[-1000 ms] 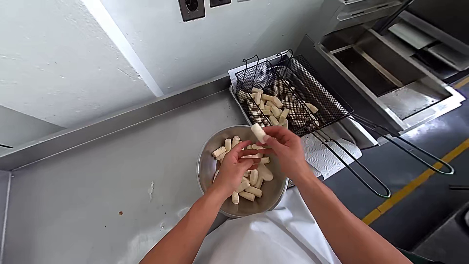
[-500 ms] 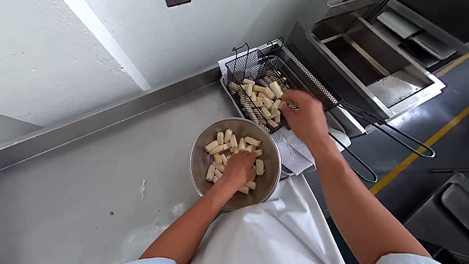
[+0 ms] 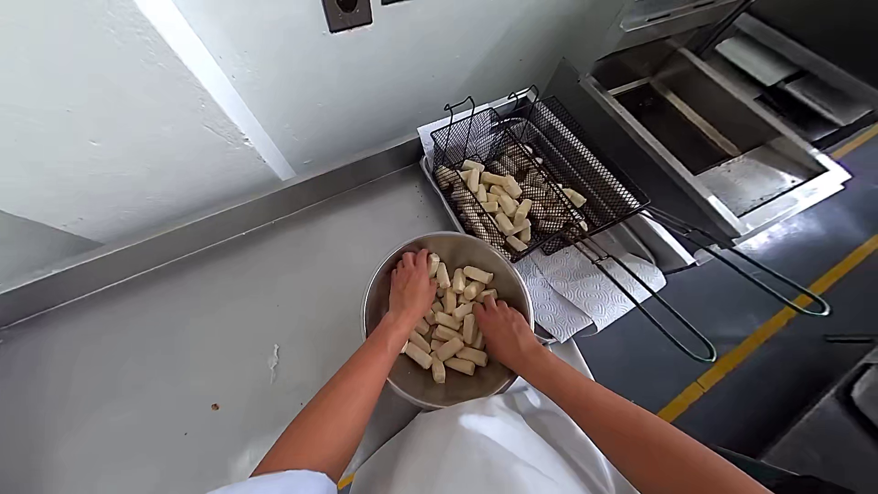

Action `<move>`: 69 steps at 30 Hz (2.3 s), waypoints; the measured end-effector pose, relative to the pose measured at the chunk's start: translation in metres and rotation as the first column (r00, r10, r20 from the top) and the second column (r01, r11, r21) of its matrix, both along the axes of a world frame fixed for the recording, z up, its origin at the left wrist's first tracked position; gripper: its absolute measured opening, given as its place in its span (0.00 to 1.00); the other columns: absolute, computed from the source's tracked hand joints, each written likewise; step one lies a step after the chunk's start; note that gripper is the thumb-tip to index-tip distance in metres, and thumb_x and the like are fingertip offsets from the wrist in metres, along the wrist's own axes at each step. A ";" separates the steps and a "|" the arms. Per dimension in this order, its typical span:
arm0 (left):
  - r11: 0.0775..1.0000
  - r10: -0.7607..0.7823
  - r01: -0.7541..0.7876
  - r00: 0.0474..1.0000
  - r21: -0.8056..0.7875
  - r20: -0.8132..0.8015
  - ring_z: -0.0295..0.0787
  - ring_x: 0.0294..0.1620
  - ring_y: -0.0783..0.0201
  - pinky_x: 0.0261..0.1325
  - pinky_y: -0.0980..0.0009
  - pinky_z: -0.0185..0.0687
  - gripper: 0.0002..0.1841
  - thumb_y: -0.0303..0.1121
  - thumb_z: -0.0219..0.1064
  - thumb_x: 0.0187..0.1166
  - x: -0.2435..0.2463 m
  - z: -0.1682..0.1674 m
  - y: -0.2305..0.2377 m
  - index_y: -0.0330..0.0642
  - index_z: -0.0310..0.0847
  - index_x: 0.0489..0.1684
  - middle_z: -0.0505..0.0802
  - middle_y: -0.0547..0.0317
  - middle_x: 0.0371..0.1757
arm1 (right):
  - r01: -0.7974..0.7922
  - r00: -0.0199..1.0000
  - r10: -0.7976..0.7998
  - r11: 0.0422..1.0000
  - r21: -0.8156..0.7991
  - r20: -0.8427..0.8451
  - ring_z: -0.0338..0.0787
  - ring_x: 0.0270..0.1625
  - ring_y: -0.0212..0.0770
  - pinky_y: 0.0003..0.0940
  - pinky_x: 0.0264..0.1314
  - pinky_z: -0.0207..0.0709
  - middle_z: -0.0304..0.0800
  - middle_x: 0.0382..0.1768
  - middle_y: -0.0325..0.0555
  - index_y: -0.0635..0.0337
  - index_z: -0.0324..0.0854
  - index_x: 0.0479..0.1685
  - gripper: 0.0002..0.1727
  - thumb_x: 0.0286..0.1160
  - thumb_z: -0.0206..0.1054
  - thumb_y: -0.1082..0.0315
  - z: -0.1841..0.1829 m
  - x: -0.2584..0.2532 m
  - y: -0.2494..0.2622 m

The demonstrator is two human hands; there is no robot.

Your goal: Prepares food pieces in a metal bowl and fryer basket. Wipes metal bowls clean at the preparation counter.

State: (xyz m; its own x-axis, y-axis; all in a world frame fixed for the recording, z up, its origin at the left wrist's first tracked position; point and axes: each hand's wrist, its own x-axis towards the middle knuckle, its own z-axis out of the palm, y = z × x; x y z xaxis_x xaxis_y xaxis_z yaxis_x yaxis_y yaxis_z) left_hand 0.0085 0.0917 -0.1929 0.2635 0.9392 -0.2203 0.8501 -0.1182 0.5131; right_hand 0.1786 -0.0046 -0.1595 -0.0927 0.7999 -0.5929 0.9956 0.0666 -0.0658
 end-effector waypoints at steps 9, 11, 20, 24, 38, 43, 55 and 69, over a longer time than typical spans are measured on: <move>0.952 -0.300 0.262 0.900 -0.156 -0.317 0.77 0.74 0.37 0.73 0.42 0.72 0.31 0.39 0.73 0.77 -0.013 0.002 -0.009 0.31 0.71 0.76 0.82 0.34 0.71 | 0.356 0.909 -0.142 0.755 0.551 -0.393 0.90 0.58 0.61 0.64 0.57 0.82 0.86 0.62 0.61 0.63 0.84 0.63 0.16 0.76 0.65 0.74 0.148 0.070 0.073; 0.950 -0.287 0.219 0.894 -0.224 -0.343 0.86 0.65 0.36 0.63 0.41 0.82 0.31 0.37 0.69 0.80 -0.012 0.007 -0.007 0.35 0.65 0.81 0.82 0.34 0.70 | 0.353 0.902 -0.141 0.785 0.509 -0.408 0.86 0.68 0.61 0.65 0.68 0.77 0.86 0.67 0.59 0.60 0.80 0.71 0.20 0.82 0.63 0.71 0.146 0.081 0.099; 0.942 -0.169 0.129 0.980 -0.309 -0.108 0.90 0.58 0.44 0.60 0.38 0.83 0.18 0.39 0.67 0.79 -0.041 0.016 -0.018 0.46 0.85 0.64 0.92 0.47 0.59 | 0.076 0.889 0.021 0.978 0.192 -0.458 0.88 0.67 0.57 0.61 0.71 0.79 0.88 0.64 0.58 0.60 0.82 0.71 0.20 0.84 0.63 0.63 0.038 -0.010 0.107; 0.944 -0.134 0.066 0.973 -0.323 -0.191 0.90 0.60 0.41 0.60 0.40 0.84 0.34 0.42 0.72 0.76 -0.025 0.012 -0.021 0.41 0.66 0.81 0.87 0.42 0.67 | 0.045 0.963 -0.030 0.998 0.050 -0.269 0.85 0.65 0.70 0.67 0.60 0.81 0.72 0.75 0.69 0.59 0.65 0.83 0.38 0.71 0.74 0.65 -0.027 -0.057 0.099; 0.745 0.515 -0.150 0.748 -0.650 0.419 0.87 0.63 0.47 0.66 0.48 0.82 0.45 0.31 0.75 0.72 -0.039 -0.005 -0.018 0.42 0.50 0.91 0.88 0.38 0.64 | 0.280 0.534 -0.521 0.852 -0.442 -0.666 0.89 0.54 0.53 0.52 0.56 0.83 0.86 0.59 0.61 0.59 0.72 0.79 0.27 0.82 0.64 0.62 -0.027 -0.031 0.101; 0.726 0.514 -0.102 0.737 -0.680 0.439 0.85 0.66 0.48 0.68 0.50 0.80 0.36 0.29 0.69 0.78 -0.037 -0.001 -0.018 0.41 0.60 0.89 0.87 0.38 0.67 | 0.278 0.720 -0.369 0.929 -0.243 -0.588 0.86 0.67 0.60 0.63 0.69 0.76 0.85 0.65 0.62 0.58 0.75 0.76 0.23 0.86 0.62 0.59 -0.027 -0.039 0.088; 0.966 -0.078 0.239 0.641 -0.102 0.763 0.92 0.53 0.57 0.55 0.56 0.90 0.35 0.31 0.70 0.76 0.086 0.185 0.034 0.45 0.66 0.87 0.90 0.48 0.64 | 0.704 0.320 -0.027 0.676 0.219 -0.947 0.92 0.47 0.34 0.35 0.50 0.90 0.92 0.51 0.43 0.57 0.81 0.66 0.18 0.77 0.69 0.68 0.150 0.088 0.071; 0.872 0.276 0.102 0.705 -0.479 0.653 0.82 0.71 0.42 0.69 0.48 0.81 0.28 0.44 0.59 0.90 0.224 0.168 0.201 0.30 0.67 0.78 0.78 0.32 0.76 | 0.644 0.754 -0.521 0.709 0.288 -0.400 0.93 0.40 0.57 0.60 0.48 0.86 0.90 0.46 0.63 0.64 0.78 0.66 0.23 0.80 0.71 0.59 0.147 0.248 0.198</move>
State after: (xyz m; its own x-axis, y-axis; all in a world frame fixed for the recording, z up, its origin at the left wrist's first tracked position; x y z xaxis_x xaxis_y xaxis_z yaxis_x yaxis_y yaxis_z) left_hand 0.2326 0.2925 -0.0248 0.4364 0.8025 -0.4070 0.2268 0.3396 0.9128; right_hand 0.4270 0.1930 -0.0127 0.3658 0.8971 -0.2479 0.7844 -0.4405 -0.4366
